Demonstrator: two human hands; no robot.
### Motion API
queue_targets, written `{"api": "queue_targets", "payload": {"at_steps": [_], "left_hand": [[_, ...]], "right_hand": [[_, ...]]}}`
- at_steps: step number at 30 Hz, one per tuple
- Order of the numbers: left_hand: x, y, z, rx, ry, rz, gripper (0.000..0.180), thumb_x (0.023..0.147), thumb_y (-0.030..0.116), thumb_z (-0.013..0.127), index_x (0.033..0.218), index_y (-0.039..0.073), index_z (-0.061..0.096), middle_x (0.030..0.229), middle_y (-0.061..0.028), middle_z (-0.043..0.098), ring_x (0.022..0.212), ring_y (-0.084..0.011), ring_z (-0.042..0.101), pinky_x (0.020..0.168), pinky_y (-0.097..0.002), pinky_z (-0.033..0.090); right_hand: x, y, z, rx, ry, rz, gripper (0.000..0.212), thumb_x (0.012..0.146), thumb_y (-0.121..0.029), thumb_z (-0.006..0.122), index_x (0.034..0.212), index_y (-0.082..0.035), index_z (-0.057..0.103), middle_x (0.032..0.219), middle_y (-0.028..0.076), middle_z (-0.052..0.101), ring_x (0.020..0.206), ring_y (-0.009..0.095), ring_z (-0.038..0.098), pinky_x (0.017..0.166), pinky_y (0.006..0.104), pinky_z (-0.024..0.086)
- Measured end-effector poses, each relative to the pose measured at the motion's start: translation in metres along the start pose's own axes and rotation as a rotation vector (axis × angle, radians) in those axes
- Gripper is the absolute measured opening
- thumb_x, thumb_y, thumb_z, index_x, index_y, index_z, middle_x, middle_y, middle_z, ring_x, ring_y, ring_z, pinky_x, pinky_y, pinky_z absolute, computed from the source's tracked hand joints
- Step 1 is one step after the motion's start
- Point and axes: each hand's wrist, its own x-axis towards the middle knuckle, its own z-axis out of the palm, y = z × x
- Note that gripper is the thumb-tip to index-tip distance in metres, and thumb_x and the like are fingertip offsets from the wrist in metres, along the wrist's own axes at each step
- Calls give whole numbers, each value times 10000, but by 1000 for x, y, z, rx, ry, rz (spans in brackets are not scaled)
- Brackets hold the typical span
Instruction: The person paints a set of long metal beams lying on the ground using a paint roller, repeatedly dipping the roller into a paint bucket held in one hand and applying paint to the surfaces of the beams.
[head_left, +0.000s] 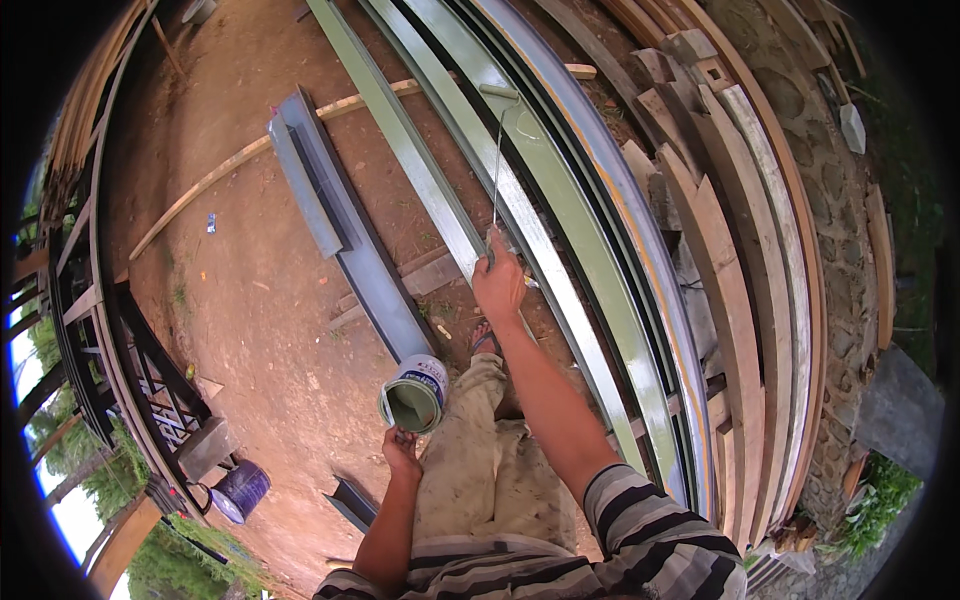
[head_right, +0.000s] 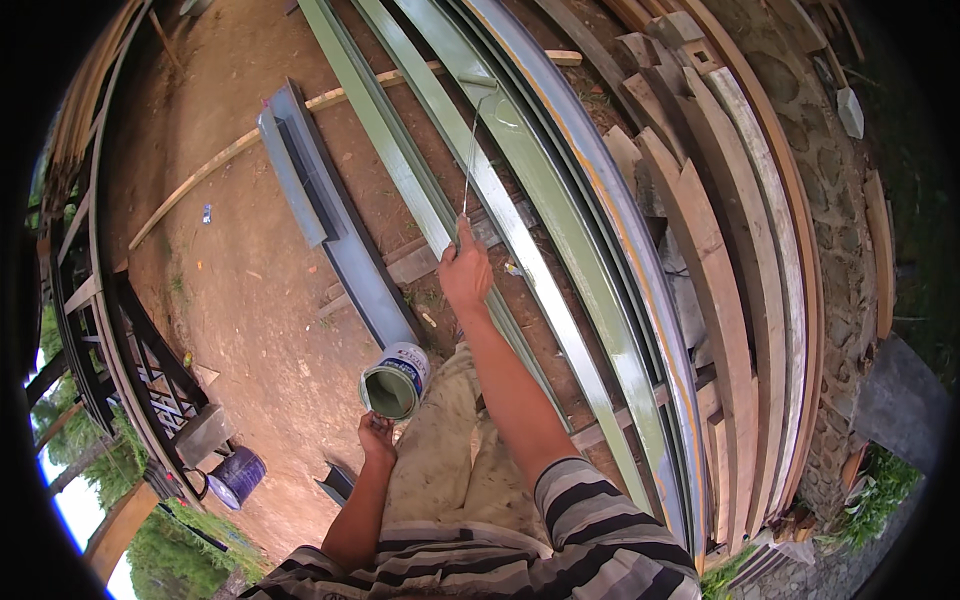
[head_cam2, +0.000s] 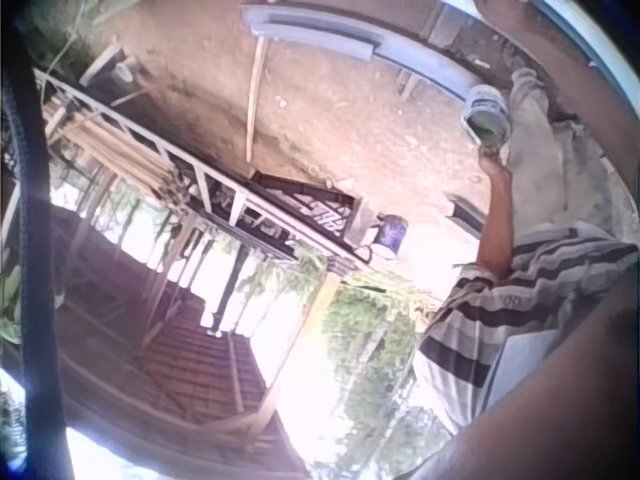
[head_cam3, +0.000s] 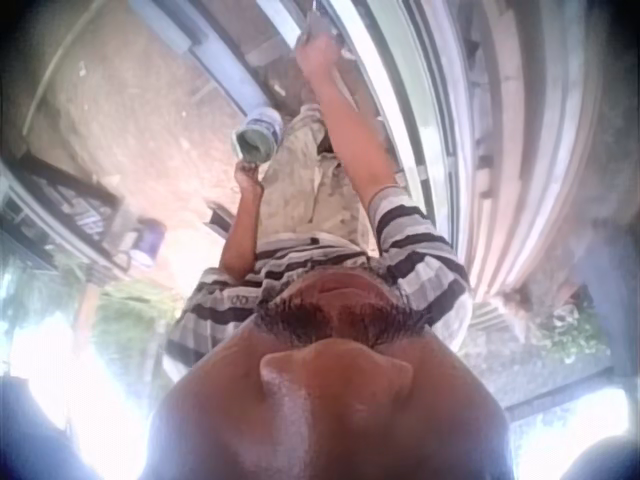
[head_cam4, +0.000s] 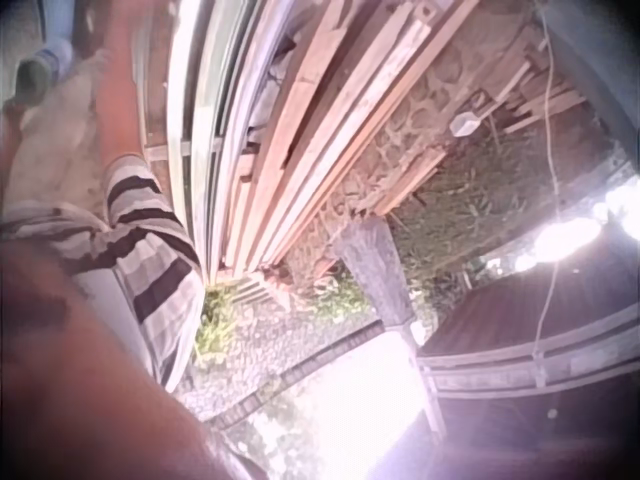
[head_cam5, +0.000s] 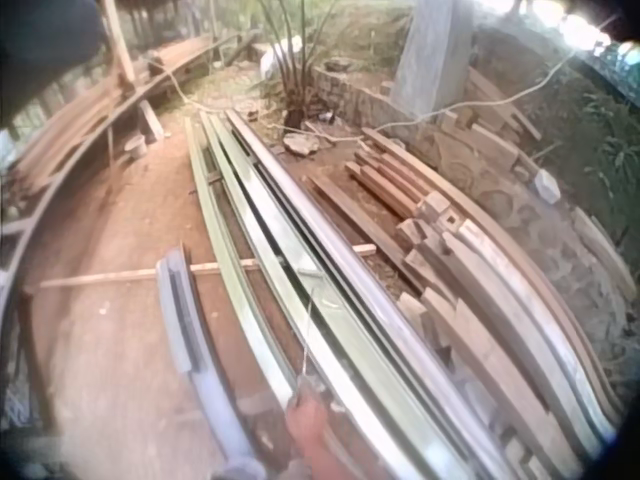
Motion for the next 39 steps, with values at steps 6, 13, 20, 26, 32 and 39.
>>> {"api": "queue_targets", "payload": {"at_steps": [6, 13, 20, 26, 32, 39], "left_hand": [[-2, 8, 4, -49, 12, 8, 171, 980, 225, 546, 862, 101, 560, 727, -23, 558, 714, -173, 554, 798, -338, 508], [-1, 6, 1, -22, -13, 6, 188, 977, 260, 541, 846, 127, 557, 740, -18, 577, 743, -176, 569, 824, -335, 499], [-2, 8, 9, 24, -53, -15, 191, 980, 265, 542, 847, 128, 559, 743, -14, 577, 737, -173, 562, 825, -330, 497], [1, 7, 9, 41, -60, -30, 192, 981, 276, 547, 854, 132, 558, 745, -5, 561, 736, -164, 551, 822, -327, 495], [1, 4, 6, 85, -108, -2, 199, 983, 290, 534, 851, 142, 550, 757, 0, 558, 746, -161, 547, 818, -326, 488], [-1, 7, 23, 101, -91, 4, 171, 970, 237, 536, 854, 112, 548, 740, -16, 546, 715, -163, 533, 790, -326, 484]], "right_hand": [[23, -18, 51, 136, -4, 21, 752, 864, -43, 613, 1570, -141, 376, 1040, 314, 641, 978, 489, 638, 882, 555, 494], [-10, -5, 47, 98, -47, 130, 772, 887, -17, 590, 1597, -172, 331, 1050, 298, 621, 970, 469, 623, 875, 534, 489], [-50, 21, 37, 115, 4, 101, 795, 923, -28, 576, 1623, -229, 257, 1028, 251, 580, 950, 465, 624, 851, 539, 485], [-81, 44, 16, 78, -57, 237, 785, 921, -56, 576, 1618, -261, 280, 1035, 241, 584, 922, 457, 629, 818, 534, 497], [-117, 77, -21, 32, -17, 189, 797, 901, -53, 581, 1611, -281, 299, 1022, 235, 595, 916, 448, 640, 806, 537, 503], [-165, 115, -65, 27, -114, 301, 808, 897, -26, 591, 1609, -270, 295, 1170, 280, 634, 1038, 475, 640, 890, 527, 508]]}}
